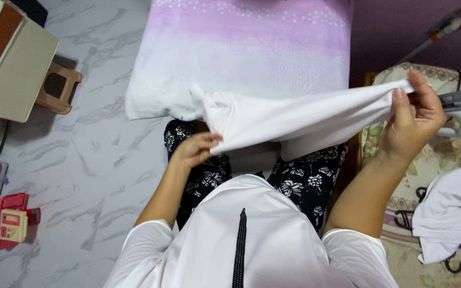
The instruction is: The person irons a white shirt on a bed, smoothing the fabric and using an iron to remove wrinkles. The person then places the shirt on a hanger and proceeds to iron a white t-shirt, smoothing and pressing it flat.
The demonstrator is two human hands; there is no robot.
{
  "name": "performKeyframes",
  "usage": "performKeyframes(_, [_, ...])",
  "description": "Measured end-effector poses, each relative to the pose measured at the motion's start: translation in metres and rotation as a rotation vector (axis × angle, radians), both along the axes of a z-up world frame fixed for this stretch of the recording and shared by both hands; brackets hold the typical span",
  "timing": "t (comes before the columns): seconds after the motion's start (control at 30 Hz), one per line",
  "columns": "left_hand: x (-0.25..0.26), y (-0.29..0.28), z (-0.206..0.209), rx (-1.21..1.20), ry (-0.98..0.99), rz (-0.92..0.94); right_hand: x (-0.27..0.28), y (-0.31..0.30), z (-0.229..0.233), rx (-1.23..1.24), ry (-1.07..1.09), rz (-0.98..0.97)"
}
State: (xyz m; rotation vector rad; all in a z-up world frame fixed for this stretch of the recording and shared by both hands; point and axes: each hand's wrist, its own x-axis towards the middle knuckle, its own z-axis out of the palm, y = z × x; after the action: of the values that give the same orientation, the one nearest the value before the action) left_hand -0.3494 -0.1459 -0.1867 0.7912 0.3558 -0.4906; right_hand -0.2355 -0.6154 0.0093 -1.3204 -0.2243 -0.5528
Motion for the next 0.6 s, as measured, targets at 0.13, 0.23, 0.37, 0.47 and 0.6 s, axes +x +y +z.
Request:
performKeyframes(0.13, [-0.02, 0.005, 0.002, -0.014, 0.076, 0.108, -0.001, -0.012, -0.01, -0.052, 0.059, 0.019])
performKeyframes(0.23, [-0.016, 0.023, 0.027, 0.189, -0.068, 0.307, -0.002, -0.012, -0.012, 0.023, 0.124, 0.032])
performKeyframes(0.37, [-0.006, 0.036, 0.071, 0.158, -0.378, 0.413, 0.0, -0.009, -0.007, 0.192, 0.154, 0.094])
performKeyframes(0.47, [-0.001, 0.037, 0.107, 0.082, -0.374, 0.274, 0.001, -0.009, -0.003, 0.254, 0.11, 0.178])
performKeyframes(0.6, [0.002, 0.043, 0.147, 0.273, -0.582, 0.327, -0.008, -0.015, 0.002, 0.017, 0.064, 0.114])
